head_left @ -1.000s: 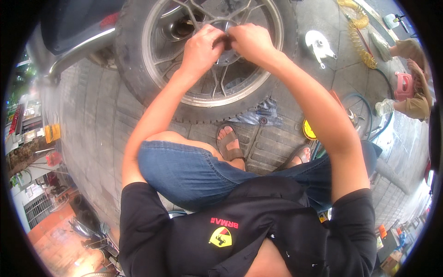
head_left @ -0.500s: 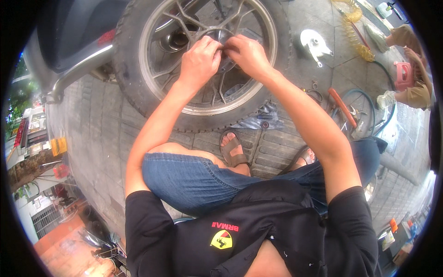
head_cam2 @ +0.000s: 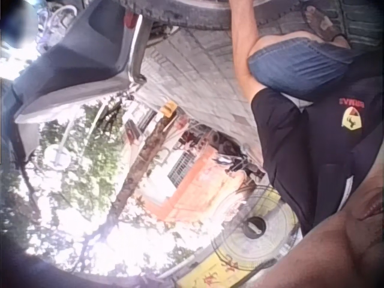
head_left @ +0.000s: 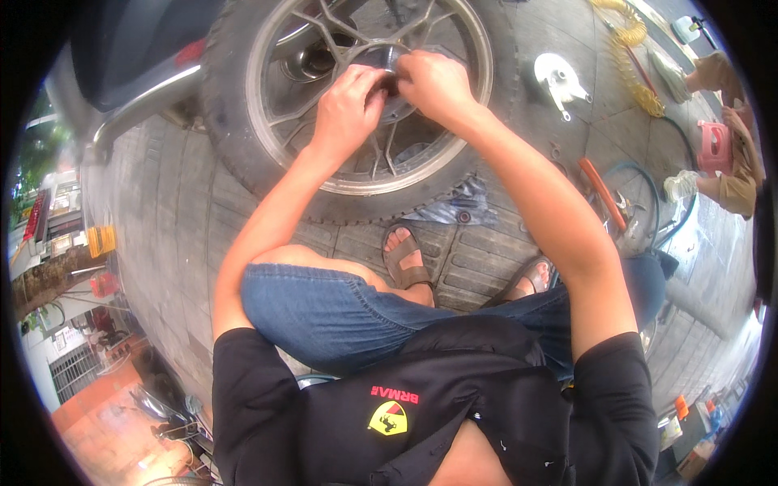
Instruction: The person removes a seal from a motorcycle wheel hub, cleans the internal components with a cloth, and uses a screwdriver and hammer to seat a bearing.
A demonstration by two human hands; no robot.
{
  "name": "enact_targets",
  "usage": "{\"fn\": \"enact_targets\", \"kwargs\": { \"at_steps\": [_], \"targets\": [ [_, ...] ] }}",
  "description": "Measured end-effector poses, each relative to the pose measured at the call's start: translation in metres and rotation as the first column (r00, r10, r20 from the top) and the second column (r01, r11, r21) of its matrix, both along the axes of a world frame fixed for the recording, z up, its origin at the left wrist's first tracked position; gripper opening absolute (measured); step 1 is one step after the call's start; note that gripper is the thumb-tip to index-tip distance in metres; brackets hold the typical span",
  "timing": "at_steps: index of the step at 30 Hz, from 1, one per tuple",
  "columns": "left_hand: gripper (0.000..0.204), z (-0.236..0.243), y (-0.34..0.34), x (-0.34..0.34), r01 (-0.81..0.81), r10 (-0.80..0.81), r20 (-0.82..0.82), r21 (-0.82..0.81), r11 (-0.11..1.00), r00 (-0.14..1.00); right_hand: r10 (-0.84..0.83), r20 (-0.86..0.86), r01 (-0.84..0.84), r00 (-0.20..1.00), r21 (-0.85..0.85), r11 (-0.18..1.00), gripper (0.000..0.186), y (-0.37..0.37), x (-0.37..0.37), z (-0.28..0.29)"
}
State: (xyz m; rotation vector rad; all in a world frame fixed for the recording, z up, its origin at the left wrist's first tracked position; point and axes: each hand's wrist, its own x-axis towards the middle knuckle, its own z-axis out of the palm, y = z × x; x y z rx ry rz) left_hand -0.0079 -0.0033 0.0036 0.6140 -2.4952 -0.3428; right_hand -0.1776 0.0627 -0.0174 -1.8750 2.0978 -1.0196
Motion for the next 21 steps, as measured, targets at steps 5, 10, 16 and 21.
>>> {"fn": "enact_targets", "kwargs": {
  "at_steps": [5,10,16,21],
  "targets": [
    [0.032,-0.003,-0.004,-0.005,-0.106,0.113,-0.015,0.24,0.965,0.993,-0.003,0.159,-0.006,0.987,0.054,0.999,0.019,0.0,-0.005,-0.002],
    [0.033,-0.012,-0.007,-0.006,-0.123,0.125,0.002,0.17,0.978,0.992,-0.006,0.425,-0.008,0.905,0.032,0.999,0.027,0.0,-0.01,-0.021],
    [0.033,-0.009,-0.008,-0.003,-0.131,0.124,0.048,0.174,0.976,0.991,-0.012,0.512,-0.048,0.859,0.104,0.993,0.028,-0.003,-0.011,-0.021],
    [0.027,0.032,-0.018,0.013,-0.115,0.129,-0.045,0.237,0.965,0.991,0.026,0.427,-0.062,0.904,0.071,0.996,0.028,-0.007,-0.014,-0.029]
  ]
}}
